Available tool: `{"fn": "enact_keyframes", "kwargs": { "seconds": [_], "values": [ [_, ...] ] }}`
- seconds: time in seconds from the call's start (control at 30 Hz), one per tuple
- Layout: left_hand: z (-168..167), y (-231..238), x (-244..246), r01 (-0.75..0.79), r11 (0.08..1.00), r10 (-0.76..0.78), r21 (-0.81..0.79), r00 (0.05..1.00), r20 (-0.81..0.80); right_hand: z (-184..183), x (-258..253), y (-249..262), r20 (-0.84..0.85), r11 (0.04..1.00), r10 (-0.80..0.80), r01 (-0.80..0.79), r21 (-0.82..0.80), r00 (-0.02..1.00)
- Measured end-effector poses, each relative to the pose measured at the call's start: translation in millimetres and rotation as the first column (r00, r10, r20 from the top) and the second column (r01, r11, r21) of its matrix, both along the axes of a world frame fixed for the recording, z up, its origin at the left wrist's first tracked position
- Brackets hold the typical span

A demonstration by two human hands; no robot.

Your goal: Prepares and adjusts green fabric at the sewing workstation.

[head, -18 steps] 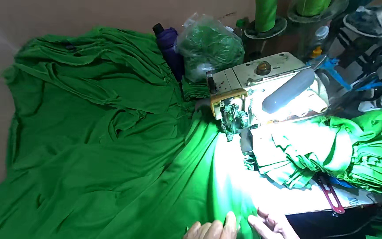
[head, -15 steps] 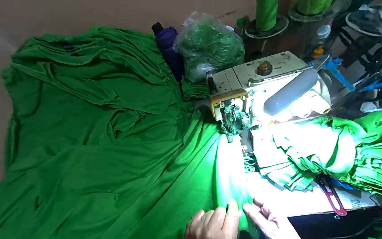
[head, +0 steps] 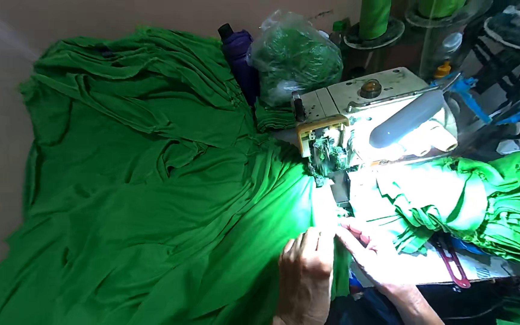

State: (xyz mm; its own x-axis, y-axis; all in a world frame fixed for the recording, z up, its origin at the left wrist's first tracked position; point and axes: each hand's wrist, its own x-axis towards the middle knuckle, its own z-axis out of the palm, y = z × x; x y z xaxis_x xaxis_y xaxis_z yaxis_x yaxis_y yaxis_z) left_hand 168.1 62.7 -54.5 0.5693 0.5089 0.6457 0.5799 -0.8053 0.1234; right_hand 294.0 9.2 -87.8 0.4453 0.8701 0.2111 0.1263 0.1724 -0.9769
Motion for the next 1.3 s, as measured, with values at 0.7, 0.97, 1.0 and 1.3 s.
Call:
{"fn": "enact_keyframes", "kwargs": {
  "seconds": [0.7, 0.97, 1.0, 1.3],
  "values": [
    [-50, -17, -28, 0.197, 0.978, -0.171, -0.064, 0.943, 0.284, -9, -39, -39, -0.277, 0.998, 0.058, -0.065, -0.018, 0.959],
    [-70, -12, -40, 0.138, 0.99, -0.141, 0.031, 0.954, 0.263, 5, -42, -33, -0.099, 0.986, -0.086, 0.099, 0.135, 0.991],
    [-71, -7, -41, 0.079, 0.996, -0.087, 0.047, 0.973, 0.213, 8, -44, -34, -0.095, 0.982, -0.103, 0.117, 0.149, 0.99],
    [-47, 30, -19, -0.1, 0.983, 0.059, 0.151, 0.965, 0.257, 6, -36, -6, -0.182, 0.972, -0.115, 0.148, 0.182, 0.977]
  ]
}}
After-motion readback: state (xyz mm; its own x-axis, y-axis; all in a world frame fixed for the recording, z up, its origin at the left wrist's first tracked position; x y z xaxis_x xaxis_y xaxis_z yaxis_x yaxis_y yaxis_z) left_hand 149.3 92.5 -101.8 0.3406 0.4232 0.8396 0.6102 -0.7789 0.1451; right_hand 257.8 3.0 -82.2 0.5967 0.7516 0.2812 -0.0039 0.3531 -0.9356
